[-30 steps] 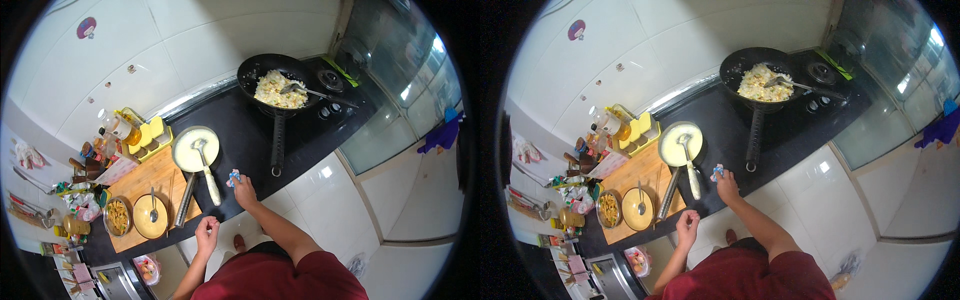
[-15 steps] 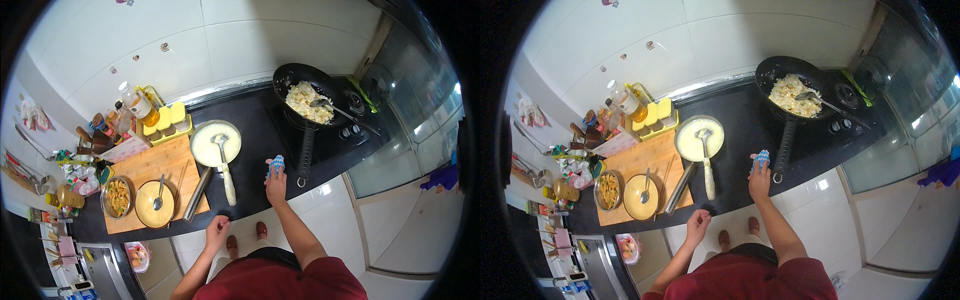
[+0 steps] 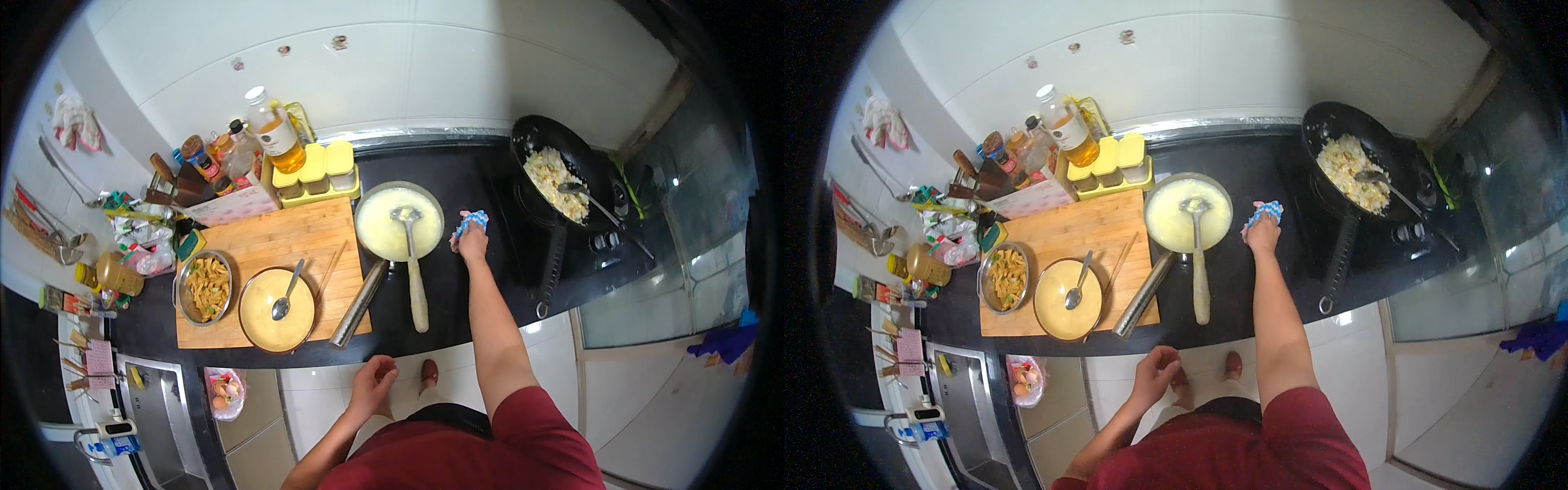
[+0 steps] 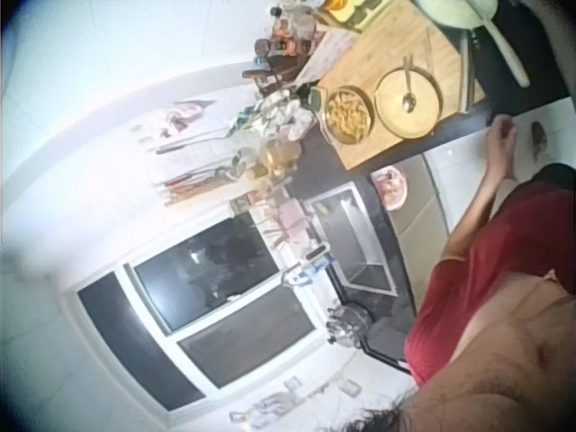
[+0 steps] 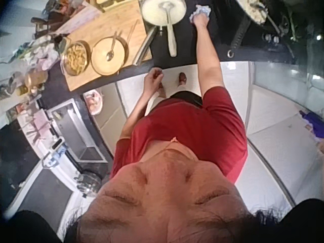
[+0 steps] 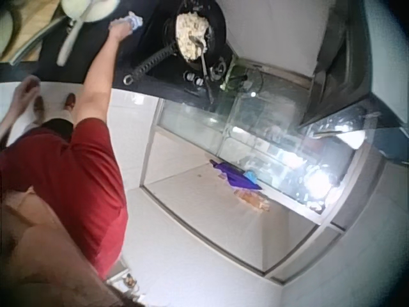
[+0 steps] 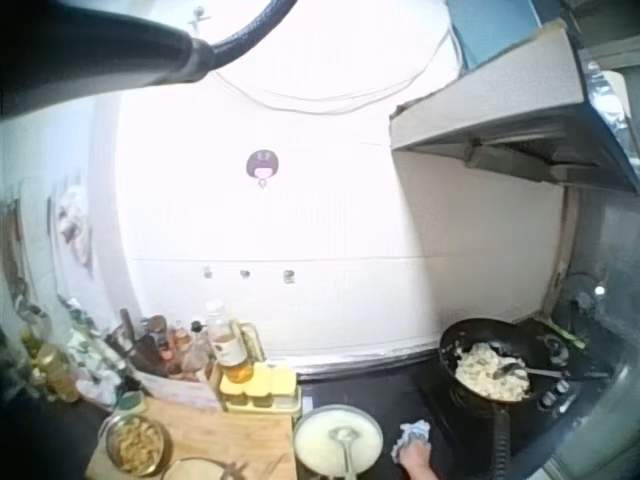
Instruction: The person places a metal pot into a rice cooker and closes the lid. They then wipe the kitchen counter and sink area with a cloth. The person stirs a yellow mixture in a saucepan on the stove and moves the saucepan to a different burner. They open a drawer to store a pot lid and continue wiping the counter.
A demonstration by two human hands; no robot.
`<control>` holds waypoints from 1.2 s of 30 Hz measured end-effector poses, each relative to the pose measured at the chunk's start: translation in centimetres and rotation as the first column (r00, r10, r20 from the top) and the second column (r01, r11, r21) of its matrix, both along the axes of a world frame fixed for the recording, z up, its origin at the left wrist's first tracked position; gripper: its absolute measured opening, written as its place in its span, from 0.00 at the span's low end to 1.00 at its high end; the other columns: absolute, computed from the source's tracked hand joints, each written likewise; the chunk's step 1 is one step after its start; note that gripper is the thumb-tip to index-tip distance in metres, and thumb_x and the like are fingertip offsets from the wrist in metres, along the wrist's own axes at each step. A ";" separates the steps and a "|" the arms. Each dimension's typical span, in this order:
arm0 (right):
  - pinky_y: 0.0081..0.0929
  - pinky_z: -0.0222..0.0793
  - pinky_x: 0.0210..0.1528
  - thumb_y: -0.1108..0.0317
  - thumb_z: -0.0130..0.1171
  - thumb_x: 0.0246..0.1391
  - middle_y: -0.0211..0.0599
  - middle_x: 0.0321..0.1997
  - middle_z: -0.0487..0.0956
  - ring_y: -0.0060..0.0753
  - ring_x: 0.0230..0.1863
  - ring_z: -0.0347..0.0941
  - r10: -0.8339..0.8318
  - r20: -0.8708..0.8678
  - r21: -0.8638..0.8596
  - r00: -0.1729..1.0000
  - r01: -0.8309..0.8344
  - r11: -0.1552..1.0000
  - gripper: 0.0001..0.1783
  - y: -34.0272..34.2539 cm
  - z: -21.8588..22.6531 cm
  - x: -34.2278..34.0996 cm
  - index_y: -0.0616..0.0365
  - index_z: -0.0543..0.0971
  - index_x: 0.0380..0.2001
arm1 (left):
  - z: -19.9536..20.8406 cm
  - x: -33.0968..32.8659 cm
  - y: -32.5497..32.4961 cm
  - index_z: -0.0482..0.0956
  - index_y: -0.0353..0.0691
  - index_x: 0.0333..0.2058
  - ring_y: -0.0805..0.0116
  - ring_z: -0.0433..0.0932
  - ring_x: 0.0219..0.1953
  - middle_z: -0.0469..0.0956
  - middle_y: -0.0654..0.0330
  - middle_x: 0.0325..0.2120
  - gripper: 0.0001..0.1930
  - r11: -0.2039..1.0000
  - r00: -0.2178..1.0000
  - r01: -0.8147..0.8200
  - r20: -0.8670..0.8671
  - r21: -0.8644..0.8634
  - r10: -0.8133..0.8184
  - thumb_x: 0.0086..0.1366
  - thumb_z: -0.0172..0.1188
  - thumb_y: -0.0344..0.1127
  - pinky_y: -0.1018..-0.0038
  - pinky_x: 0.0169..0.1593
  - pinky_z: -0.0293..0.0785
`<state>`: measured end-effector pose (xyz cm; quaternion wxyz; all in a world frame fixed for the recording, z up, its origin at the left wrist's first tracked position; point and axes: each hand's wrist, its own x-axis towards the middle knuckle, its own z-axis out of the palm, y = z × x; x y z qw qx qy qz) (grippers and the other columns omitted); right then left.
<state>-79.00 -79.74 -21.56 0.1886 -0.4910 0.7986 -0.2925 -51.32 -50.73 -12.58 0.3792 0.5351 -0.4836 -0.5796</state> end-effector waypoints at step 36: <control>0.43 0.64 0.56 0.59 0.63 0.45 0.45 0.49 0.70 0.51 0.52 0.64 0.967 -0.179 0.390 0.182 -0.889 0.240 0.19 -24.8 4.0 13.0 0.38 0.79 0.45 | 8.6 1.5 -13.0 0.74 0.34 0.39 0.58 0.76 0.33 0.75 0.52 0.33 0.13 0.944 0.896 -0.113 0.379 -0.309 0.231 0.53 0.62 0.26 0.71 0.37 0.73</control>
